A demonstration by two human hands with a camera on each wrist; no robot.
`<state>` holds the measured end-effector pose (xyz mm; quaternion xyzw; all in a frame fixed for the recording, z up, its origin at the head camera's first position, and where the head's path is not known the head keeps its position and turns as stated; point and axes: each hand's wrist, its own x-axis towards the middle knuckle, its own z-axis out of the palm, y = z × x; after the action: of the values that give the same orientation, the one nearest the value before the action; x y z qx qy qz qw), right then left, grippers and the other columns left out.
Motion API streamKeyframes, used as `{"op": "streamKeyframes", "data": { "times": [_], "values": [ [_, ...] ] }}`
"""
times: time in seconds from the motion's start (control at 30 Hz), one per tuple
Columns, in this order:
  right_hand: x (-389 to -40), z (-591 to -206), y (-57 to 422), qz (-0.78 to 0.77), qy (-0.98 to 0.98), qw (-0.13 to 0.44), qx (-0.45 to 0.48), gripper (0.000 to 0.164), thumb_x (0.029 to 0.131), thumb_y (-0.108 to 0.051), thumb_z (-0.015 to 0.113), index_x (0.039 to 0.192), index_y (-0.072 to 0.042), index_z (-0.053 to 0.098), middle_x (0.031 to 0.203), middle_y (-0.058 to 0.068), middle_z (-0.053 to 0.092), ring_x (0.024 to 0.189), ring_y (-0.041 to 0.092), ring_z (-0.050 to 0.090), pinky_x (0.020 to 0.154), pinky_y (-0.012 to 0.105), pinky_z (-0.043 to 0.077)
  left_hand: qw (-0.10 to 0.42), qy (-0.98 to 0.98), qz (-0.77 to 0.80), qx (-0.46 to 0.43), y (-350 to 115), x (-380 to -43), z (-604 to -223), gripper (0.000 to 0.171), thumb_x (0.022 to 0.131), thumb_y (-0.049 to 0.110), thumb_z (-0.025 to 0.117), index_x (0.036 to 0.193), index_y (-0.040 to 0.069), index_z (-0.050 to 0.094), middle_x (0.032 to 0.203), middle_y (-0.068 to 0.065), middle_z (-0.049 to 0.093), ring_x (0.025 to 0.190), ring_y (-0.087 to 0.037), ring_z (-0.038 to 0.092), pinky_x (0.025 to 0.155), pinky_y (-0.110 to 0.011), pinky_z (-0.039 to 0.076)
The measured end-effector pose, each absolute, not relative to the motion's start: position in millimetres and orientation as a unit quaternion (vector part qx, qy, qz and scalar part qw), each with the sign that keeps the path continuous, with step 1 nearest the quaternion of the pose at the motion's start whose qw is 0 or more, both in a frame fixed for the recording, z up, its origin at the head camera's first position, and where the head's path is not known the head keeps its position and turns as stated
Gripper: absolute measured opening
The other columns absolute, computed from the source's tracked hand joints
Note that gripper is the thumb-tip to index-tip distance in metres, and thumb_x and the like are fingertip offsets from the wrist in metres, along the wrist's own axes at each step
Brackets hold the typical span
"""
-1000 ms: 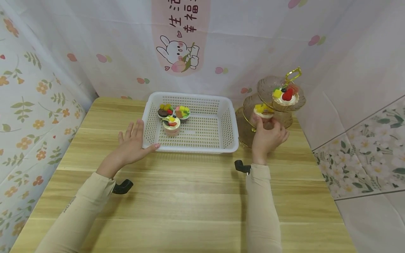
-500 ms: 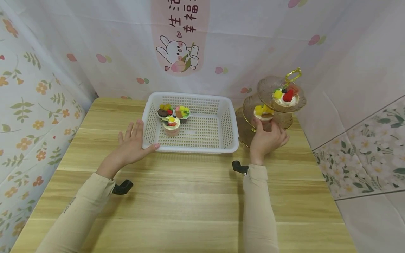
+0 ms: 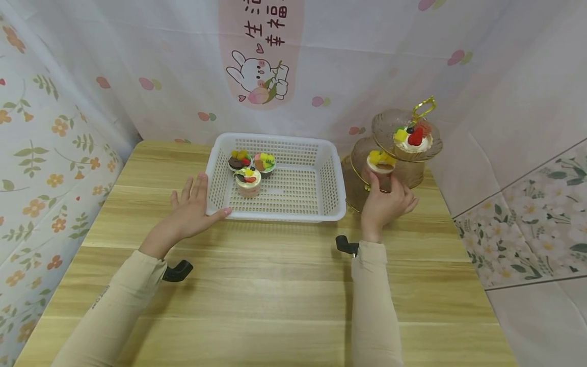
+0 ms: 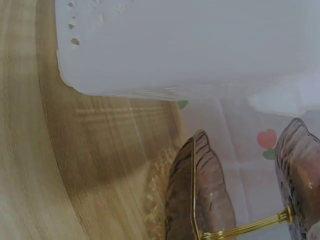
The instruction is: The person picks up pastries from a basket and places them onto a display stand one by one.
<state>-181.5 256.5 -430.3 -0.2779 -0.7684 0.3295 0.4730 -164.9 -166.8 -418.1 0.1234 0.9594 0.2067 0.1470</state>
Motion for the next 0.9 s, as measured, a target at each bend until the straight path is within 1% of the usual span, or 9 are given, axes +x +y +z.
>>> {"op": "streamKeyframes", "data": {
  "times": [0.2, 0.43, 0.47, 0.53, 0.6, 0.67, 0.73, 0.8, 0.9],
  "values": [
    [-181, -430, 254, 0.324, -0.762, 0.489, -0.275, 0.037, 0.078, -0.038, 0.082, 0.105, -0.012, 0.078, 0.097, 0.01, 0.077, 0.105, 0.027, 0.057, 0.122, 0.054, 0.008, 0.148, 0.959, 0.209, 0.121, -167, -165, -418, 0.115, 0.091, 0.074, 0.042, 0.154, -0.001, -0.019, 0.165, -0.022, -0.016, 0.151, -0.046, -0.021, 0.111, -0.078, -0.009],
    [-179, -430, 254, 0.329, -0.755, 0.495, -0.276, 0.037, 0.079, -0.04, 0.08, 0.104, -0.012, 0.078, 0.096, 0.011, 0.076, 0.105, 0.026, 0.057, 0.124, 0.05, 0.007, 0.149, 0.959, 0.207, 0.124, -167, -165, -418, 0.115, 0.091, 0.074, 0.042, 0.153, -0.001, -0.02, 0.164, -0.022, -0.018, 0.15, -0.046, -0.022, 0.111, -0.078, -0.009],
    [-178, -429, 253, 0.331, -0.754, 0.498, -0.273, 0.038, 0.079, -0.04, 0.081, 0.104, -0.011, 0.078, 0.097, 0.012, 0.076, 0.105, 0.026, 0.056, 0.123, 0.049, 0.009, 0.15, 0.959, 0.208, 0.124, -167, -165, -419, 0.115, 0.092, 0.074, 0.042, 0.153, 0.0, -0.021, 0.164, -0.022, -0.018, 0.15, -0.046, -0.022, 0.111, -0.078, -0.009],
    [-174, -426, 250, 0.34, -0.748, 0.507, -0.261, 0.04, 0.079, -0.04, 0.081, 0.104, -0.009, 0.078, 0.097, 0.012, 0.075, 0.104, 0.027, 0.056, 0.119, 0.045, 0.018, 0.15, 0.958, 0.208, 0.124, -167, -165, -419, 0.115, 0.091, 0.074, 0.042, 0.153, 0.0, -0.021, 0.164, -0.021, -0.019, 0.15, -0.046, -0.022, 0.11, -0.078, -0.009],
    [-170, -421, 244, 0.354, -0.744, 0.514, -0.238, 0.041, 0.078, -0.038, 0.083, 0.104, -0.007, 0.078, 0.096, 0.013, 0.075, 0.102, 0.028, 0.056, 0.11, 0.041, 0.029, 0.151, 0.958, 0.208, 0.125, -168, -164, -419, 0.115, 0.091, 0.074, 0.042, 0.153, 0.0, -0.021, 0.164, -0.021, -0.019, 0.15, -0.045, -0.023, 0.11, -0.078, -0.009],
    [-168, -415, 236, 0.382, -0.739, 0.521, -0.194, 0.039, 0.078, -0.035, 0.083, 0.104, -0.005, 0.078, 0.095, 0.013, 0.076, 0.099, 0.028, 0.058, 0.099, 0.036, 0.037, 0.152, 0.958, 0.208, 0.125, -168, -164, -419, 0.115, 0.091, 0.074, 0.041, 0.153, 0.0, -0.021, 0.164, -0.022, -0.019, 0.15, -0.045, -0.023, 0.11, -0.078, -0.009],
    [-168, -407, 226, 0.415, -0.739, 0.513, -0.135, 0.035, 0.079, -0.029, 0.084, 0.102, -0.003, 0.078, 0.094, 0.014, 0.077, 0.096, 0.027, 0.061, 0.092, 0.031, 0.043, 0.15, 0.958, 0.208, 0.125, -168, -164, -419, 0.115, 0.092, 0.074, 0.042, 0.153, 0.0, -0.021, 0.164, -0.022, -0.018, 0.15, -0.045, -0.023, 0.11, -0.078, -0.009],
    [-171, -398, 214, 0.461, -0.739, 0.486, -0.07, 0.031, 0.079, -0.023, 0.084, 0.101, -0.002, 0.078, 0.094, 0.015, 0.077, 0.093, 0.028, 0.064, 0.09, 0.027, 0.046, 0.149, 0.959, 0.207, 0.125, -168, -164, -418, 0.115, 0.092, 0.074, 0.042, 0.153, 0.0, -0.021, 0.164, -0.022, -0.018, 0.15, -0.046, -0.022, 0.11, -0.078, -0.009],
    [-180, -382, 196, 0.527, -0.745, 0.408, 0.008, 0.03, 0.081, -0.016, 0.082, 0.106, -0.001, 0.076, 0.1, 0.017, 0.076, 0.096, 0.029, 0.067, 0.091, 0.025, 0.05, 0.148, 0.959, 0.208, 0.124, -168, -164, -417, 0.115, 0.091, 0.074, 0.041, 0.153, 0.0, -0.021, 0.164, -0.022, -0.018, 0.15, -0.046, -0.022, 0.111, -0.077, -0.009]
  ]
}}
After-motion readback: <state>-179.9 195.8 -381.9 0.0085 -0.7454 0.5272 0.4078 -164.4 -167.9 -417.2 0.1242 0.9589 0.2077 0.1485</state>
